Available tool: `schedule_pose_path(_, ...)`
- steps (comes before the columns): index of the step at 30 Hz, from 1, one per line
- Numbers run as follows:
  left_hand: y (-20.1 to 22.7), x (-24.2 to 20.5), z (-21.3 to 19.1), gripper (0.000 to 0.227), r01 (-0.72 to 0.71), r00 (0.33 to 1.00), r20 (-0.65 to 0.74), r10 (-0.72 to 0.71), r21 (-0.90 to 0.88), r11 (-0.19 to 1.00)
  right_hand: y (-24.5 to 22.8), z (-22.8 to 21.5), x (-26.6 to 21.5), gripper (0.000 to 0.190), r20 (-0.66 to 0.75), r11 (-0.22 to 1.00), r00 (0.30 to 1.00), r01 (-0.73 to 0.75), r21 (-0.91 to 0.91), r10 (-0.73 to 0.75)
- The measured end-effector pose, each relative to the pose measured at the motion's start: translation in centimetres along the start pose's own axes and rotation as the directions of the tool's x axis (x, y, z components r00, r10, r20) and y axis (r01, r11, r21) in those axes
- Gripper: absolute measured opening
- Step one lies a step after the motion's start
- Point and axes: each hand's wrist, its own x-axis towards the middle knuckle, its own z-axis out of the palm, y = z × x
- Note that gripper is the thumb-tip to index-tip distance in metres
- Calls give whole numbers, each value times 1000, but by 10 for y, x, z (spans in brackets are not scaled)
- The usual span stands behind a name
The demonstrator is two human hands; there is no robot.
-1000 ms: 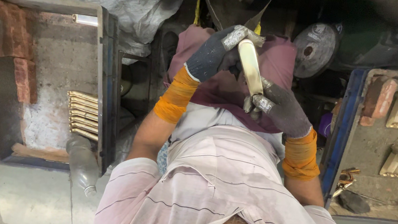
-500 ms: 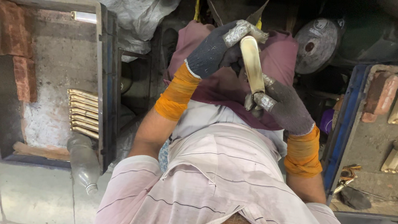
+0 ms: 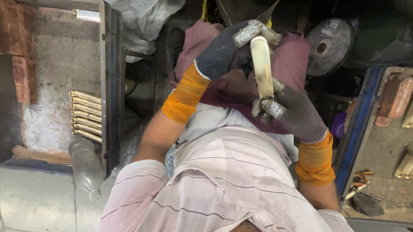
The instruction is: The person sits on the floor and repeatedly presses a brass-colored metal handle against a rotating grinding wheel to smooth its surface. They rotate the handle to work different sides and inspect it between passes. Finished handles are placed in a nearby tray.
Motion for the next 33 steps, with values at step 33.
schedule_pose_path(33,-136,54,-12,49,435,744,-133,-655,-648,626,35,-10,118,31,-9,824,1000,-1,566,8)
